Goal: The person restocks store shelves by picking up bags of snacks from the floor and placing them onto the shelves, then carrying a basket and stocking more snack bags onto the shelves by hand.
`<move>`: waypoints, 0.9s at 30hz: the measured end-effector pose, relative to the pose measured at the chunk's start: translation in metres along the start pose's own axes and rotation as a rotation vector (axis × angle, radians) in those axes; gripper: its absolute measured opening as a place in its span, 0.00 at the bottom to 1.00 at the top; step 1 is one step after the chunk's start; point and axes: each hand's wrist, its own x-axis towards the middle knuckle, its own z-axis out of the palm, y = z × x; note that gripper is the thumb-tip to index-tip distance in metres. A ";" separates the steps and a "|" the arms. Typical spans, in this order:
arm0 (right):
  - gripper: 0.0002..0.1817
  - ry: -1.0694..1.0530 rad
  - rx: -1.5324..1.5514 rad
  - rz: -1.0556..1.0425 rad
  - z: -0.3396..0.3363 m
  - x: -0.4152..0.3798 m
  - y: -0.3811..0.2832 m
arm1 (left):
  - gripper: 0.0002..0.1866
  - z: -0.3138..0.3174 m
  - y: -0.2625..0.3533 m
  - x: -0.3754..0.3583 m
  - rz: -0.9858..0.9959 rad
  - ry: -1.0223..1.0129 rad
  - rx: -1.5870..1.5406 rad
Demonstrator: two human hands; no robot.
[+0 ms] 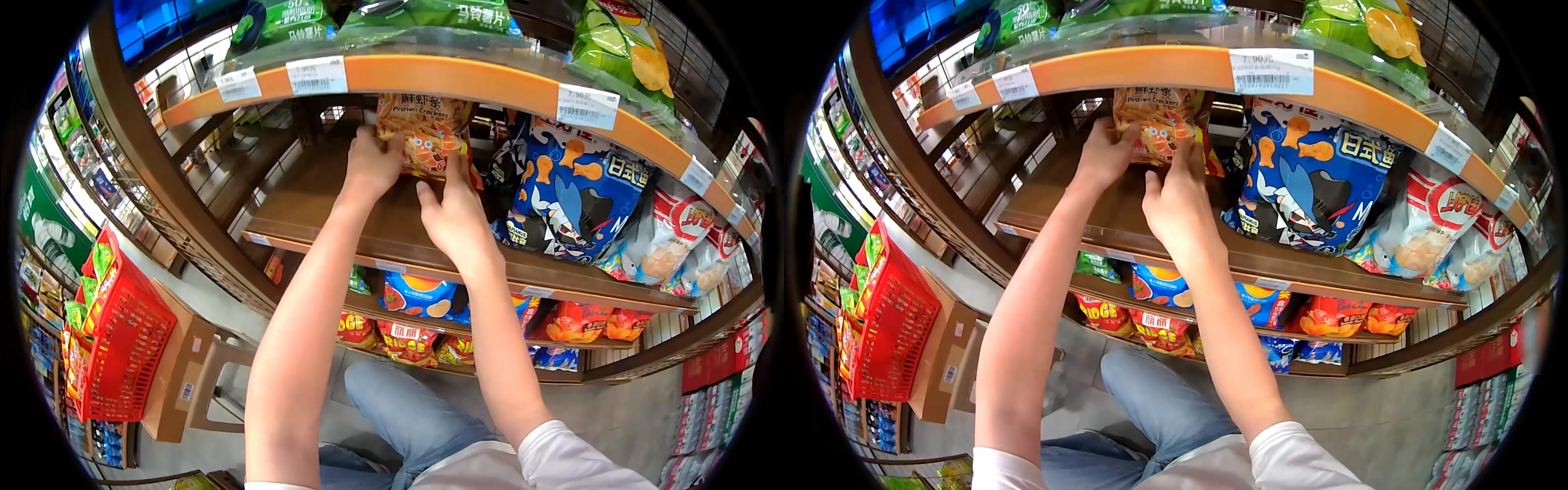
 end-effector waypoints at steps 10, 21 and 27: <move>0.42 -0.013 0.022 0.159 0.000 0.001 0.011 | 0.25 0.004 0.003 -0.007 -0.012 -0.208 -0.010; 0.39 0.025 0.208 0.158 -0.016 -0.008 -0.008 | 0.25 -0.002 0.000 -0.018 0.018 -0.024 0.099; 0.36 0.205 0.390 -0.111 -0.030 -0.033 -0.017 | 0.22 -0.020 0.027 -0.063 0.149 -0.048 -0.021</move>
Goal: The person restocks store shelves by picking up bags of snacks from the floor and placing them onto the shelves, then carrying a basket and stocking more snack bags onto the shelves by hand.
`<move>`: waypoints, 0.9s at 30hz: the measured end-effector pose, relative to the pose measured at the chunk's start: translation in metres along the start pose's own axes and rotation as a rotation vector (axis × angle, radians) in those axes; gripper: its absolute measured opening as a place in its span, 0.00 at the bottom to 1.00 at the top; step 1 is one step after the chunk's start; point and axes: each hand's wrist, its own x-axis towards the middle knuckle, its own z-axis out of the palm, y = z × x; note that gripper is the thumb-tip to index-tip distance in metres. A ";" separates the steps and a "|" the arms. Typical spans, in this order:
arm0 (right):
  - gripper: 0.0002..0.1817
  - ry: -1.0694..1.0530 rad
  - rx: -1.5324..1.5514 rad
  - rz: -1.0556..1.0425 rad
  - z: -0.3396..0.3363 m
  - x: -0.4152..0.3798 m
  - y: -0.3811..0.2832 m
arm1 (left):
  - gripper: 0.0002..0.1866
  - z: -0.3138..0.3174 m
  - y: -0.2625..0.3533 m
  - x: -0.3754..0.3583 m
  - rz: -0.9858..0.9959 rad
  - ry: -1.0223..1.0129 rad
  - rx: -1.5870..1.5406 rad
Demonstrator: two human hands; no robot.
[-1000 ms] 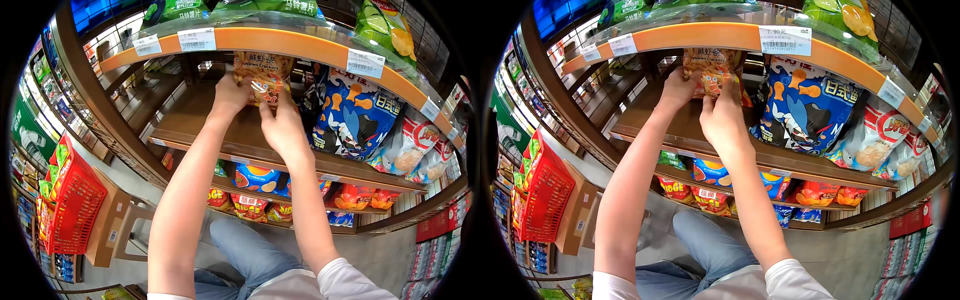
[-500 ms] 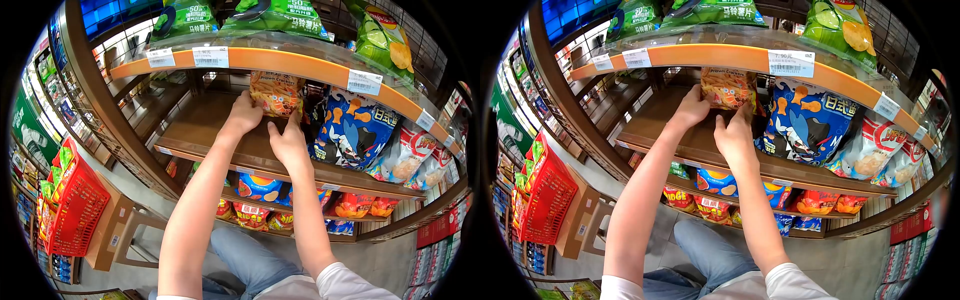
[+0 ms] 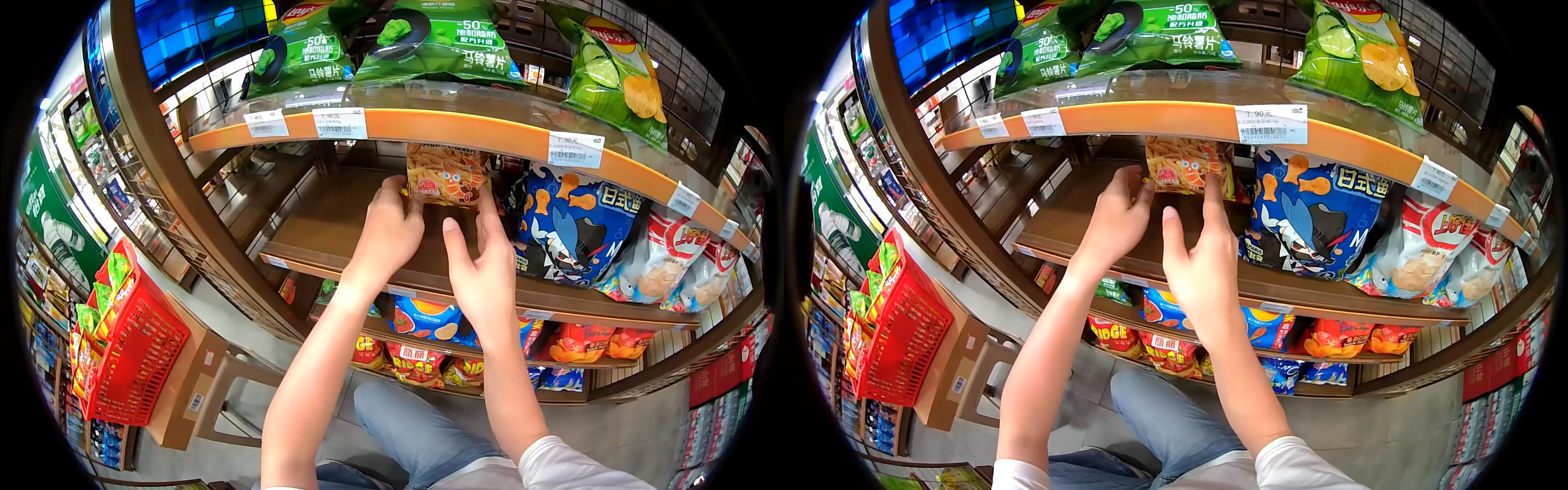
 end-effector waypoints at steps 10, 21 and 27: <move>0.30 -0.008 0.145 0.229 -0.051 -0.026 0.001 | 0.18 0.041 0.054 -0.034 0.066 -0.338 -0.312; 0.25 -0.049 0.225 0.270 -0.065 -0.029 -0.013 | 0.17 0.047 0.052 -0.040 0.054 -0.422 -0.405; 0.23 -0.177 0.383 0.272 -0.046 -0.036 -0.020 | 0.15 -0.013 0.043 -0.078 0.002 -0.207 -0.434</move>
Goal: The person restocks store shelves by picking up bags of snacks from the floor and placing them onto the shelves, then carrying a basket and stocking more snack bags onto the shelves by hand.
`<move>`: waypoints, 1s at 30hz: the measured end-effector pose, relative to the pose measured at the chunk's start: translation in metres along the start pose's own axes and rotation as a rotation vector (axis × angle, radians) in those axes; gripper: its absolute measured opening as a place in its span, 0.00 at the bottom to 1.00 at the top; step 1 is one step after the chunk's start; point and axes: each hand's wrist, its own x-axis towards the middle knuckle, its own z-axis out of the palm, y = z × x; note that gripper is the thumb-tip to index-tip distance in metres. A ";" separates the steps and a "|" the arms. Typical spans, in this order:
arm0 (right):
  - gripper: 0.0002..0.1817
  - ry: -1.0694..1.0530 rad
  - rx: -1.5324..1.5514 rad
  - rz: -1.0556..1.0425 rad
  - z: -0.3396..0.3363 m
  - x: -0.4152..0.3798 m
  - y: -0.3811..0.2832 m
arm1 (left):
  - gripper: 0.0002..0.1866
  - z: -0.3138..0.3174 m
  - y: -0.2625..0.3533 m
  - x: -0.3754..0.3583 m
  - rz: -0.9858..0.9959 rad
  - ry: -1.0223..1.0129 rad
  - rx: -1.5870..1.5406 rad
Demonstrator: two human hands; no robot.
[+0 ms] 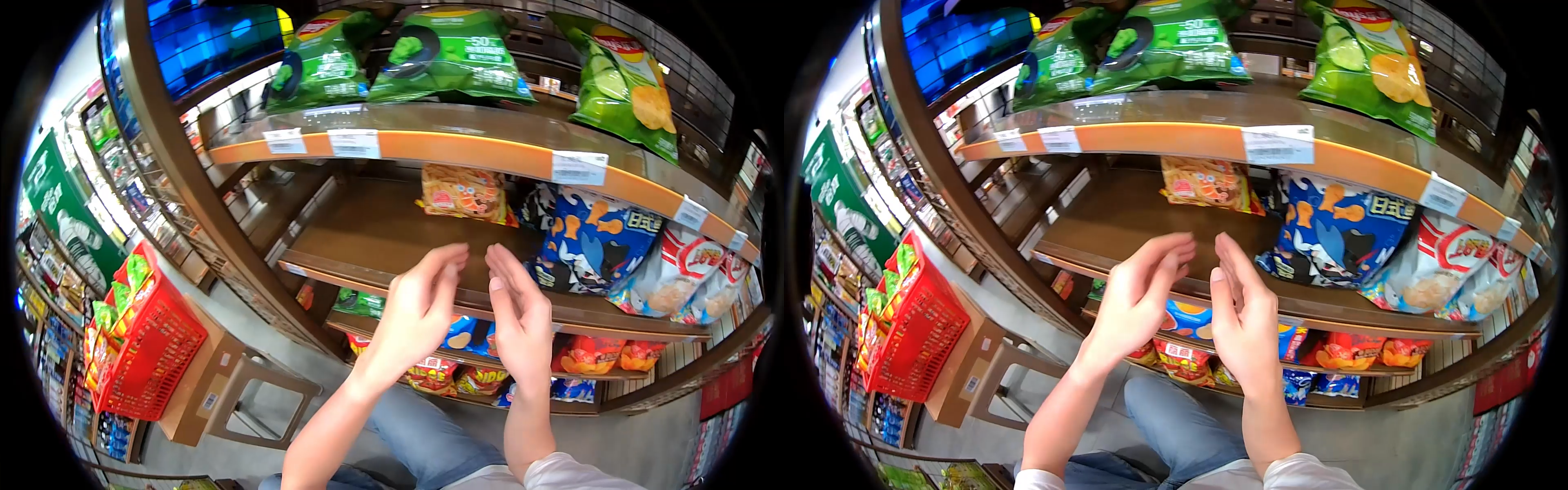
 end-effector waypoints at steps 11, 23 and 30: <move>0.14 -0.178 0.293 -0.048 0.098 -0.012 0.007 | 0.07 -0.113 0.039 -0.104 -0.071 0.432 0.239; 0.10 -0.778 0.305 -0.172 0.245 -0.047 -0.006 | 0.07 -0.204 0.064 -0.214 -0.040 1.064 0.290; 0.09 -0.893 0.334 -0.197 0.318 -0.067 -0.007 | 0.07 -0.262 0.034 -0.267 -0.049 1.438 0.496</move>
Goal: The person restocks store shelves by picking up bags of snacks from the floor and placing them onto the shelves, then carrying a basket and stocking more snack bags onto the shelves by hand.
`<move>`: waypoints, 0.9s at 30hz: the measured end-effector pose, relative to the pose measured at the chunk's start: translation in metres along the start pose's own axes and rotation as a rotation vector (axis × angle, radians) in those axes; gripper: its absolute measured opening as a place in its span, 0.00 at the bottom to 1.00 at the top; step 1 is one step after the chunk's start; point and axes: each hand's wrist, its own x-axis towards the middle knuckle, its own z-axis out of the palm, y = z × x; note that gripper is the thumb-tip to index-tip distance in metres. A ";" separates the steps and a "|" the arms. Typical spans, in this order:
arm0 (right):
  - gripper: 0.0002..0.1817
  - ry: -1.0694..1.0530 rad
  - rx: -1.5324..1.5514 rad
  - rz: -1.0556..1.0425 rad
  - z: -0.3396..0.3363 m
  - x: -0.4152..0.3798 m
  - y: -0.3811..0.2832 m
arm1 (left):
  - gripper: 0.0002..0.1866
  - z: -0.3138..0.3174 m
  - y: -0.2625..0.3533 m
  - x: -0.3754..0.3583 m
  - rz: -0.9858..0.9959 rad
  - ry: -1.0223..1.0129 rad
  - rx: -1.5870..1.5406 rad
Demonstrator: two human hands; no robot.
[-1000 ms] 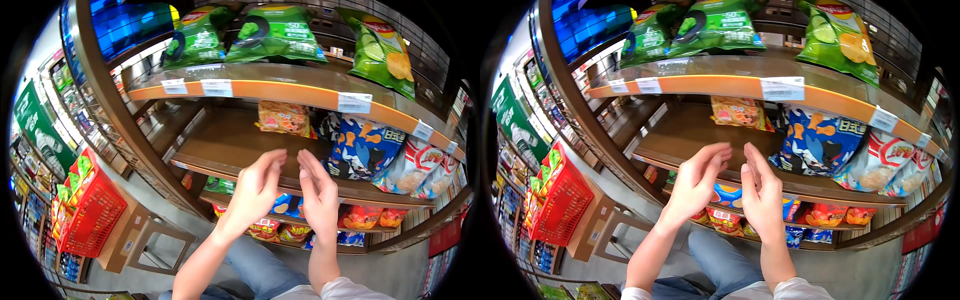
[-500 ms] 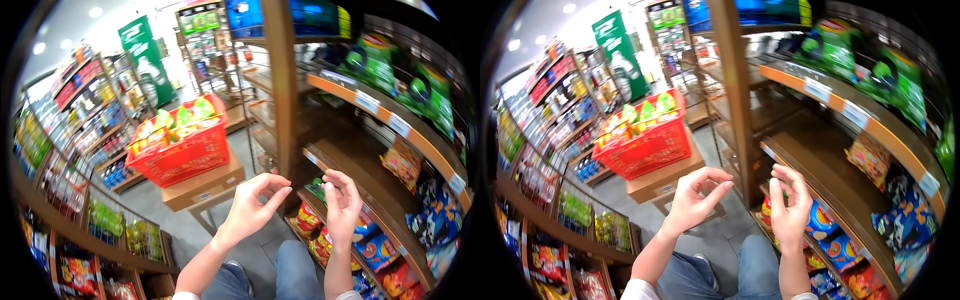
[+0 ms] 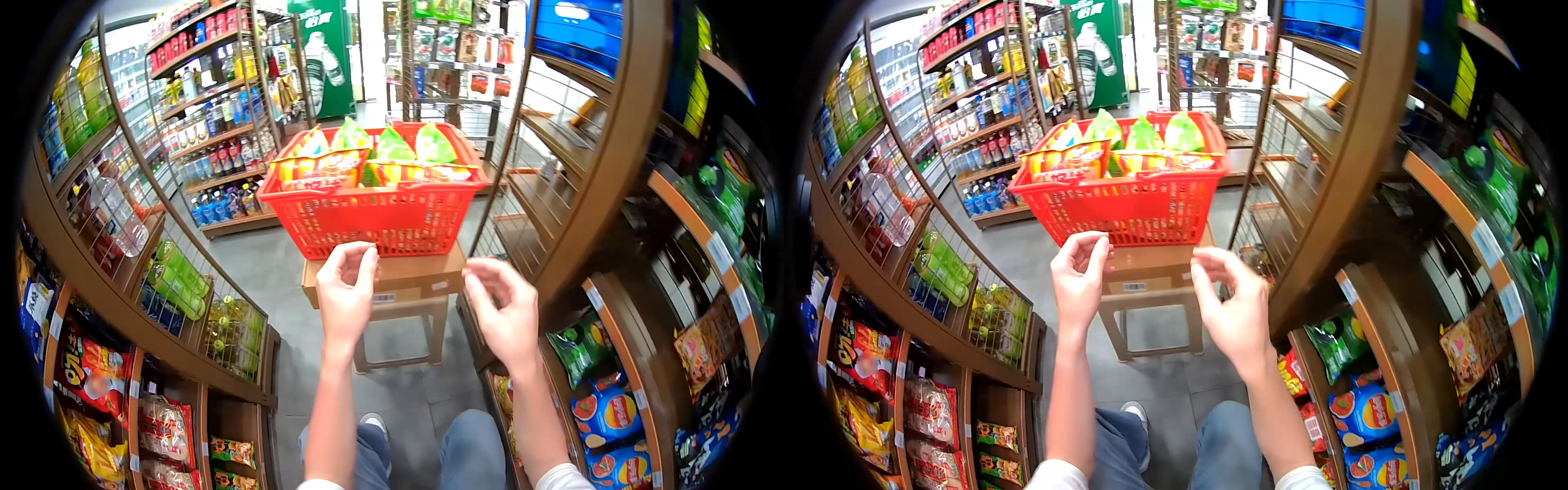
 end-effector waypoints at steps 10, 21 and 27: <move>0.26 -0.240 -0.426 -0.561 0.138 0.177 0.001 | 0.08 -0.022 -0.022 0.017 -0.107 0.116 -0.146; 0.14 -0.309 -0.420 -0.455 0.172 0.202 0.037 | 0.08 -0.054 -0.058 0.015 -0.093 0.118 0.072; 0.07 -0.121 -0.282 -0.478 0.179 0.197 0.035 | 0.08 -0.054 -0.049 0.015 -0.068 0.129 0.111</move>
